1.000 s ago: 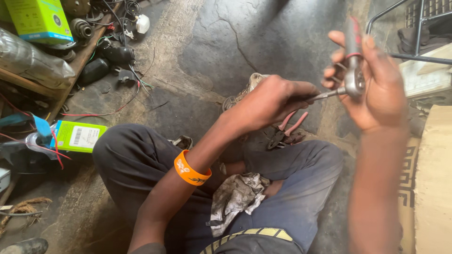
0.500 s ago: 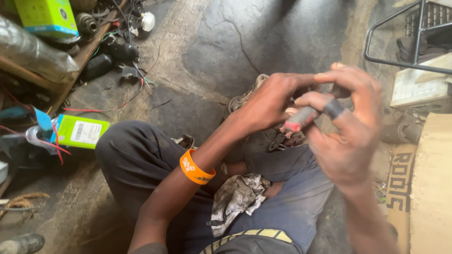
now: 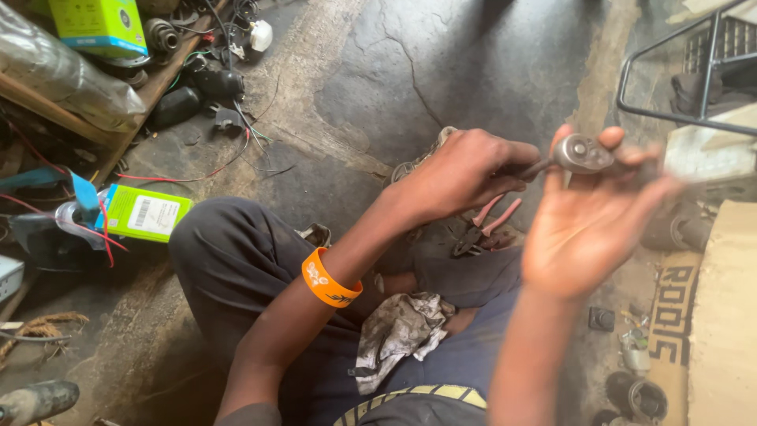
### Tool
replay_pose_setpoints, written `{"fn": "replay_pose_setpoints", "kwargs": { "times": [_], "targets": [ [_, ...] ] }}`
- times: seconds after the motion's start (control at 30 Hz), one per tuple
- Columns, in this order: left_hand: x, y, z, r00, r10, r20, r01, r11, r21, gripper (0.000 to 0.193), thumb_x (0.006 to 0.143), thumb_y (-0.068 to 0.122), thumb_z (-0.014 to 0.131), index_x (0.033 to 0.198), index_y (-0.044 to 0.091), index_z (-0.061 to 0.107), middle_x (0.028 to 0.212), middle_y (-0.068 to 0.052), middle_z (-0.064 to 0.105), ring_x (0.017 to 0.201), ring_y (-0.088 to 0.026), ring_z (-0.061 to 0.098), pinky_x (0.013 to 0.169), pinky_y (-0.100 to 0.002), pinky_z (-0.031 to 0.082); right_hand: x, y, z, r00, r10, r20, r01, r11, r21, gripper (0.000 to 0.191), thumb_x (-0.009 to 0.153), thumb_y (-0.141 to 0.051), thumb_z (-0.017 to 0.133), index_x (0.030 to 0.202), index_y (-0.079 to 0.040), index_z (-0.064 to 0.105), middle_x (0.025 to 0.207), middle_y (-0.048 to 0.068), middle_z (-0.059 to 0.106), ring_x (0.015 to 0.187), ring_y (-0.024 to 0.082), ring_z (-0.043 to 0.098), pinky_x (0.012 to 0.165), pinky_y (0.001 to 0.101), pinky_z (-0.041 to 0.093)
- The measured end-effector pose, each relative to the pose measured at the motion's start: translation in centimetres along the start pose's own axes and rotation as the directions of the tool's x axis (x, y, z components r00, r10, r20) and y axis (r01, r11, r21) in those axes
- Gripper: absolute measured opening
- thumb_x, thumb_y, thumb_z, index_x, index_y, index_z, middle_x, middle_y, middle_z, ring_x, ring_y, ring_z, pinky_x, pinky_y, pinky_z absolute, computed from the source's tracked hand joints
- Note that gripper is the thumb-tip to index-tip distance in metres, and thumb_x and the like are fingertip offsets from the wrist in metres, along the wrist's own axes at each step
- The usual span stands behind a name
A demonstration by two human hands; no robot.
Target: The person sits on the floor and uses a ratchet wrench to loosen and remove a bolt from a motor housing. They then use a flathead screwdriver to pry out a small component and wipe the area with a cloth. The person continues to manipulate the motor with the ratchet wrench.
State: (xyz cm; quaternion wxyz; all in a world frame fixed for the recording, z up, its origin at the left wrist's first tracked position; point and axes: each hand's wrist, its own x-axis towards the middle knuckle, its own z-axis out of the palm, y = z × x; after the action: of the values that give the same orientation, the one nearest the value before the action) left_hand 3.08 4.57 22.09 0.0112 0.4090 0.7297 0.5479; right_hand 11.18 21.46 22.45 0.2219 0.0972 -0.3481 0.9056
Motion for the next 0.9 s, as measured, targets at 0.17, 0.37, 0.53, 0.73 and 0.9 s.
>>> {"fn": "replay_pose_setpoints", "kwargs": {
  "times": [0.17, 0.37, 0.53, 0.73, 0.9],
  "targets": [
    [0.6, 0.4, 0.6, 0.988, 0.141, -0.056, -0.135, 0.986, 0.094, 0.012, 0.090, 0.014, 0.072, 0.098, 0.006, 0.069, 0.079, -0.011, 0.073, 0.071, -0.030, 0.071, 0.065, -0.043, 0.053, 8.2, -3.1, -0.3, 0.852, 0.502, 0.147, -0.500, 0.864, -0.056, 0.029, 0.120, -0.013, 0.059, 0.139, 0.005, 0.049, 0.090, 0.002, 0.061, 0.077, 0.009, 0.064, 0.071, 0.0234, 0.054],
    [0.4, -0.5, 1.3, 0.998, 0.063, -0.028, -0.061, 0.996, 0.072, 0.018, 0.089, 0.011, 0.072, 0.107, 0.008, 0.070, 0.090, -0.014, 0.073, 0.079, -0.030, 0.072, 0.071, -0.042, 0.056, 10.4, -5.0, 8.7, 0.657, 0.737, 0.159, 0.184, 0.049, -0.982, 0.048, 0.094, -0.023, 0.072, 0.138, -0.006, 0.064, 0.081, 0.001, 0.064, 0.062, 0.014, 0.061, 0.053, 0.0314, 0.047],
    [-0.6, -2.2, 2.2, 0.996, 0.088, -0.029, -0.084, 0.989, 0.124, 0.021, 0.079, 0.003, 0.071, 0.100, 0.005, 0.071, 0.097, -0.016, 0.073, 0.091, -0.031, 0.071, 0.077, -0.042, 0.057, 3.7, -4.9, 11.5, 0.533, 0.622, 0.574, 0.832, -0.259, -0.491, 0.043, 0.082, -0.023, 0.081, 0.121, -0.007, 0.073, 0.097, 0.008, 0.067, 0.103, 0.029, 0.059, 0.095, 0.0503, 0.040],
    [-0.2, -3.1, 2.6, 0.981, 0.109, -0.158, -0.110, 0.994, -0.001, 0.029, 0.083, 0.003, 0.066, 0.112, 0.001, 0.065, 0.100, -0.018, 0.072, 0.096, -0.031, 0.073, 0.080, -0.040, 0.059, 2.8, 0.3, 6.3, 0.622, 0.067, 0.780, 0.751, -0.331, -0.571, 0.012, 0.099, -0.018, 0.086, 0.105, -0.011, 0.077, 0.124, 0.007, 0.057, 0.126, 0.032, 0.044, 0.112, 0.0473, 0.033],
    [-0.3, -2.2, 1.9, 0.982, 0.112, -0.153, -0.106, 0.993, 0.046, 0.037, 0.084, 0.007, 0.067, 0.121, 0.005, 0.064, 0.101, -0.016, 0.073, 0.090, -0.032, 0.073, 0.076, -0.041, 0.059, 3.1, 4.0, 4.8, 0.698, -0.286, 0.657, 0.708, 0.141, -0.692, 0.016, 0.097, -0.013, 0.092, 0.103, -0.013, 0.077, 0.130, 0.000, 0.055, 0.136, 0.023, 0.049, 0.113, 0.0406, 0.043]
  ]
}}
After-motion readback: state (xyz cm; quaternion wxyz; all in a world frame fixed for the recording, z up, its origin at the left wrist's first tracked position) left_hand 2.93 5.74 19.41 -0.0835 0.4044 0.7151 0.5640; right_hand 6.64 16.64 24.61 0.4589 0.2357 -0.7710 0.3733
